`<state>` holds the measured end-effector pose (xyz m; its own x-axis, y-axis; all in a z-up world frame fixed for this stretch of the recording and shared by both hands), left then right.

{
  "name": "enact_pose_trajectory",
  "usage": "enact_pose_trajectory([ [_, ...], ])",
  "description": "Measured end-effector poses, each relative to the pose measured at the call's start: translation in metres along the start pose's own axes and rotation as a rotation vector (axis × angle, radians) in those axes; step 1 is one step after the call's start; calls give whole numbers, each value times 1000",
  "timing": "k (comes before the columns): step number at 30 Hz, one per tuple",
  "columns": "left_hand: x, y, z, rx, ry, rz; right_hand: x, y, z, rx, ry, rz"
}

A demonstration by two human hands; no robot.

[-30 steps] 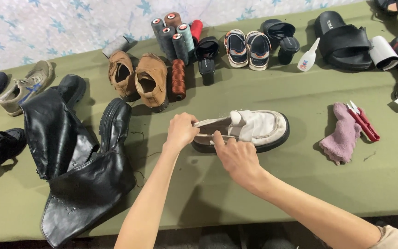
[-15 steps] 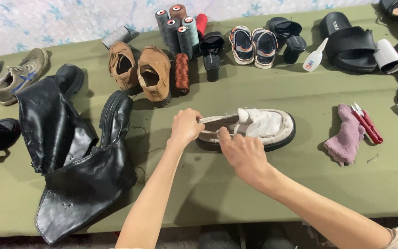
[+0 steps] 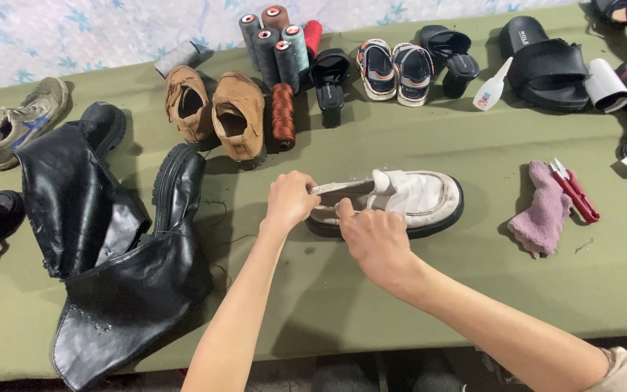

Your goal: The person prepares a spool of thread and a needle, then uses a stitching awl to puncture the sole of a white shoe. They pull the thread through the holes to sew the sole, repeating the process along the edge of the shoe.

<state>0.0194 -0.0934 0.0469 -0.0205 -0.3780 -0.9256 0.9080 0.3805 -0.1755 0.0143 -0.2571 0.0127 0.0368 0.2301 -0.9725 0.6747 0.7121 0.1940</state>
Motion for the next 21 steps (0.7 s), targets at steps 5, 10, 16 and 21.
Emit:
enact_pose_trajectory([
  [5, -2, -4, -1, 8, 23, 22, 1, 26, -6, 10, 54, -87],
  [10, 11, 2, -13, 15, -41, 40, -26, 51, -17, -13, 14, -208],
  [16, 22, 9, -20, -1, -107, 54, -21, 64, -29, -37, -18, -268],
  [21, 25, 2, -19, 61, -88, 140, -43, 66, -27, -79, 61, -227],
])
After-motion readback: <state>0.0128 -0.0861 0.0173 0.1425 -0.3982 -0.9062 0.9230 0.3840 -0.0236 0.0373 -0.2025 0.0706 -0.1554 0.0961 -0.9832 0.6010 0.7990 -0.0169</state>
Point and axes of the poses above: each hand's wrist, its own y-axis towards the middle knuckle, its own x-axis out of the palm, z = x × y, the point moved 6 cm from there along y, towards the middle knuckle, and after that the axes turned 15 degrees about y, right-handed, at the moved point
